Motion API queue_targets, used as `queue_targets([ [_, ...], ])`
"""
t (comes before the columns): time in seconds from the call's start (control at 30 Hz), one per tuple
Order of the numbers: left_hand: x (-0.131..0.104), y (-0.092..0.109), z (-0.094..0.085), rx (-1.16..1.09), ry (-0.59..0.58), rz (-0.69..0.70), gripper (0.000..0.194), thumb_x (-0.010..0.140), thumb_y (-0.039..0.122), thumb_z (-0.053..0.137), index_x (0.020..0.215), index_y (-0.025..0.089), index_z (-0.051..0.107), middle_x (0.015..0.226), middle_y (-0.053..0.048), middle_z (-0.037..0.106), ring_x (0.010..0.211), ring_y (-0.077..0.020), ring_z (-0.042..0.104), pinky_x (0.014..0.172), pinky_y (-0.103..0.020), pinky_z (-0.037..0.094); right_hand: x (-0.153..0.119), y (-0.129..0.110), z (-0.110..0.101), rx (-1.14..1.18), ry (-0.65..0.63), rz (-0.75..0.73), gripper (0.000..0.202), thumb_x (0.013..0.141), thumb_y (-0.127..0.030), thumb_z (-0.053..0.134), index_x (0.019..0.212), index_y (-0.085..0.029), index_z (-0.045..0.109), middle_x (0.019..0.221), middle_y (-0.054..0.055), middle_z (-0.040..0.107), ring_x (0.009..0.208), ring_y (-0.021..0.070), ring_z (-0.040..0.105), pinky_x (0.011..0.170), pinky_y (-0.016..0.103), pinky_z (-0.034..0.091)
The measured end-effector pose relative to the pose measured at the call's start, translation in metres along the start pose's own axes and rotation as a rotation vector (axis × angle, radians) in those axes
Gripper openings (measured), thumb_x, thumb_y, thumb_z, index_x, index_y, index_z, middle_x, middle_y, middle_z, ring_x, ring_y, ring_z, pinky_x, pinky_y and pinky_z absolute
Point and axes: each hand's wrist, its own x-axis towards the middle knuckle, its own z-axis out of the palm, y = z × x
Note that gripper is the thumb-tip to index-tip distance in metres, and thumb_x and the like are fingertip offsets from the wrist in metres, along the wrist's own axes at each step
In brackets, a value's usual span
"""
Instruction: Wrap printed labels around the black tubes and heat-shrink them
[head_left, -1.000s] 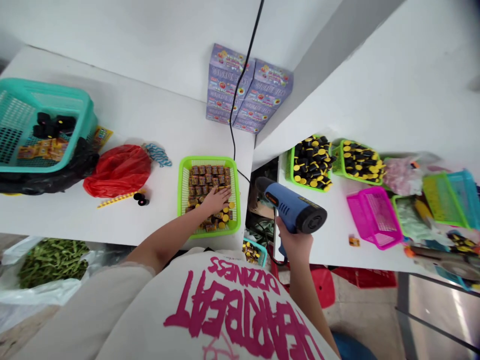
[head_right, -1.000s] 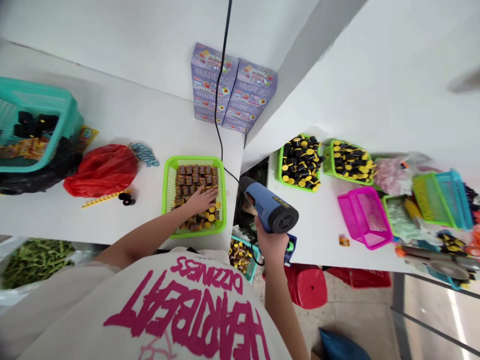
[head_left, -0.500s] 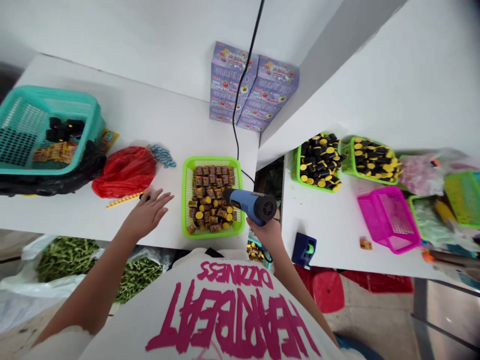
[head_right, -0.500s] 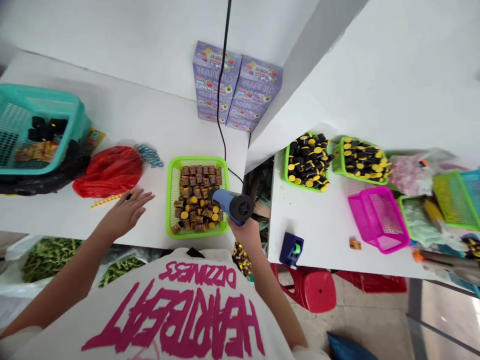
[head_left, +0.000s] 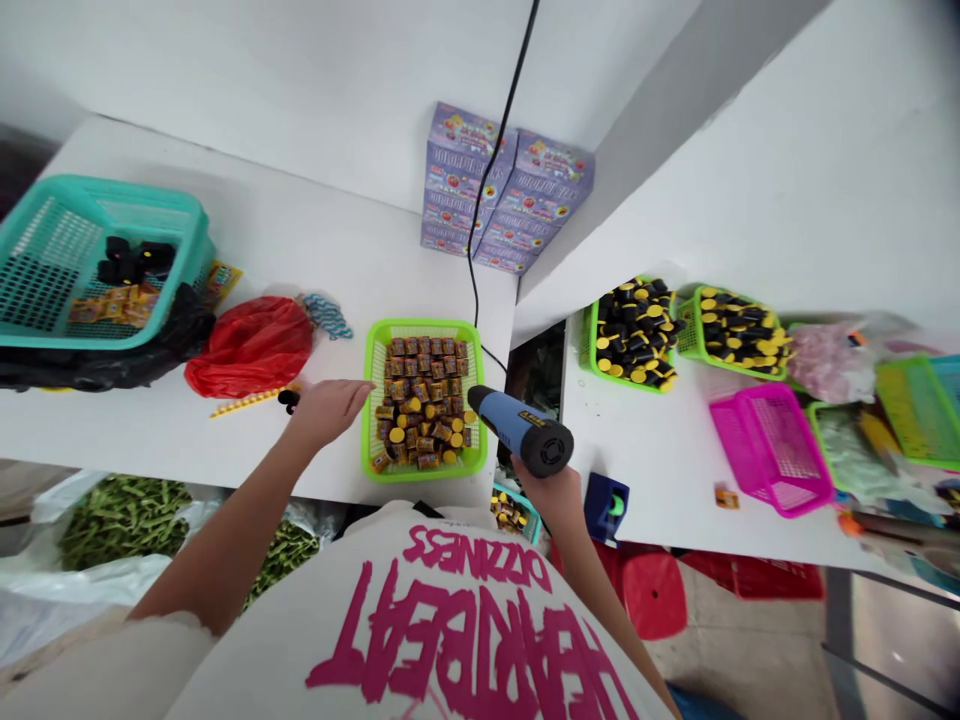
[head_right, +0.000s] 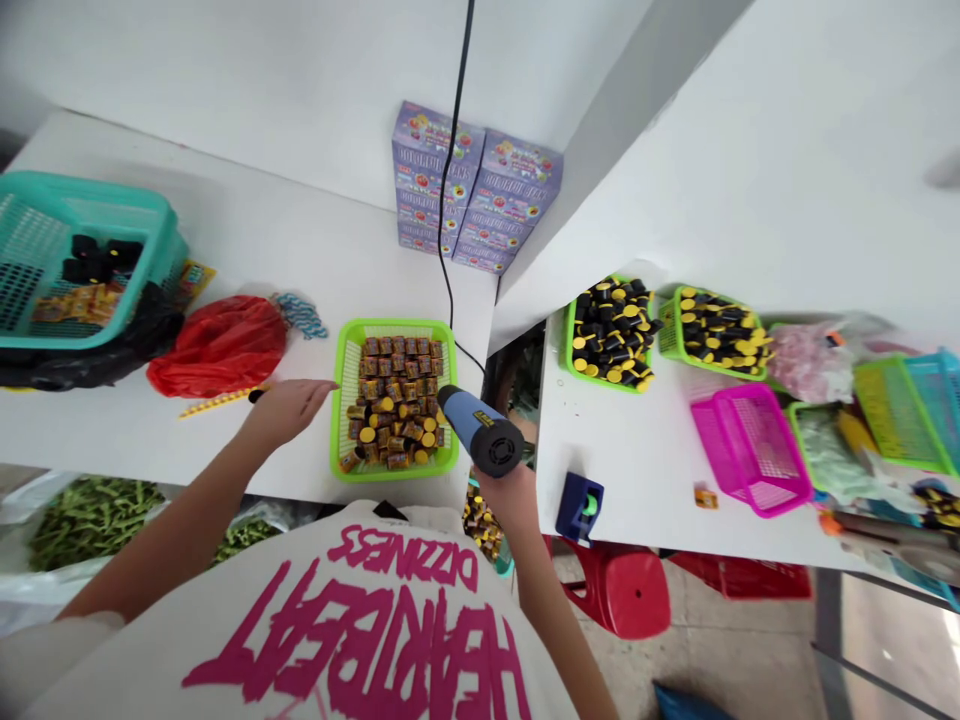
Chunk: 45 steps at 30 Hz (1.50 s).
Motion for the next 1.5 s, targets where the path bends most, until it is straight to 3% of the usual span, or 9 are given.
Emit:
queue_targets([
  [0.23,0.083,0.03,0.073,0.003,-0.044,-0.071,0.056,0.096,0.035,0.032,0.142,0.005,0.045,0.149,-0.021,0.041,0.139,-0.0339,0.037,0.107,-0.049,0.037,-0.004,0.004,-0.011,0.0,0.123,0.13,0.046,0.074,-0.052,0.064,0.095,-0.012,0.075,0.088,0.017,0.076,0.103,0.0388,0.068,0.072,0.037,0.056],
  [0.37,0.071,0.053,0.092,-0.011,-0.046,-0.113,0.053,0.098,0.041,0.031,0.133,0.009,0.055,0.141,-0.021,0.051,0.137,-0.0355,0.037,0.103,-0.051,0.037,0.004,-0.001,-0.015,0.004,0.203,0.181,0.055,0.076,-0.056,0.06,0.102,-0.009,0.073,0.092,0.019,0.075,0.104,0.0393,0.068,0.074,0.038,0.056],
  [0.53,-0.005,0.072,0.079,-0.057,-0.076,-0.137,0.048,0.101,0.043,0.025,0.094,0.022,0.068,0.094,-0.01,0.073,0.102,-0.0284,0.06,0.096,-0.059,0.032,0.023,-0.02,-0.014,0.066,0.167,0.092,0.058,0.073,-0.055,0.065,0.107,-0.008,0.071,0.099,0.018,0.075,0.103,0.0382,0.068,0.076,0.038,0.055],
  [0.7,-0.06,0.068,0.055,-0.122,-0.058,-0.163,0.042,0.103,0.038,0.024,0.111,0.027,0.064,0.112,-0.004,0.071,0.115,-0.0234,0.056,0.097,-0.053,0.028,0.046,-0.066,0.018,0.106,-0.033,-0.107,0.042,0.074,-0.049,0.065,0.092,-0.012,0.075,0.086,0.012,0.077,0.091,0.0327,0.071,0.071,0.032,0.053],
  [0.9,-0.072,0.04,0.033,-0.169,0.039,-0.288,0.048,0.103,0.039,0.018,0.119,0.029,0.062,0.117,-0.006,0.07,0.12,-0.0239,0.053,0.098,-0.053,0.025,0.064,-0.11,0.06,0.112,-0.138,-0.195,0.036,0.076,-0.047,0.066,0.088,-0.015,0.076,0.077,0.008,0.076,0.08,0.0276,0.072,0.066,0.028,0.05],
  [1.07,-0.07,0.016,0.015,-0.224,0.181,-0.408,0.048,0.102,0.042,0.019,0.118,0.028,0.062,0.123,-0.006,0.067,0.124,-0.0266,0.051,0.097,-0.054,0.025,0.067,-0.102,0.056,0.095,-0.134,-0.191,0.037,0.076,-0.047,0.065,0.088,-0.013,0.076,0.079,0.01,0.076,0.084,0.0299,0.072,0.068,0.03,0.051],
  [1.3,-0.014,0.007,0.011,-0.15,0.166,-0.342,0.048,0.101,0.038,0.02,0.123,0.021,0.06,0.119,-0.01,0.068,0.115,-0.0272,0.058,0.098,-0.05,0.037,0.05,-0.048,0.018,0.113,-0.056,-0.06,0.038,0.068,-0.051,0.068,0.077,-0.014,0.076,0.073,0.011,0.075,0.084,0.0341,0.072,0.065,0.033,0.052],
  [1.43,0.059,0.035,0.049,-0.145,0.063,-0.133,0.044,0.098,0.031,0.028,0.127,0.018,0.06,0.126,-0.009,0.064,0.114,-0.0205,0.059,0.1,-0.034,0.043,0.037,-0.016,-0.006,0.145,0.07,0.097,0.049,0.066,-0.059,0.067,0.078,-0.012,0.075,0.069,0.012,0.074,0.081,0.0355,0.072,0.059,0.034,0.051],
  [1.5,0.088,0.057,0.074,-0.124,0.038,-0.093,0.048,0.097,0.031,0.03,0.134,0.014,0.055,0.14,-0.014,0.054,0.128,-0.025,0.049,0.106,-0.039,0.039,0.034,-0.003,-0.017,0.162,0.125,0.175,0.054,0.066,-0.063,0.066,0.074,-0.011,0.074,0.065,0.014,0.073,0.075,0.0352,0.071,0.054,0.034,0.05],
])
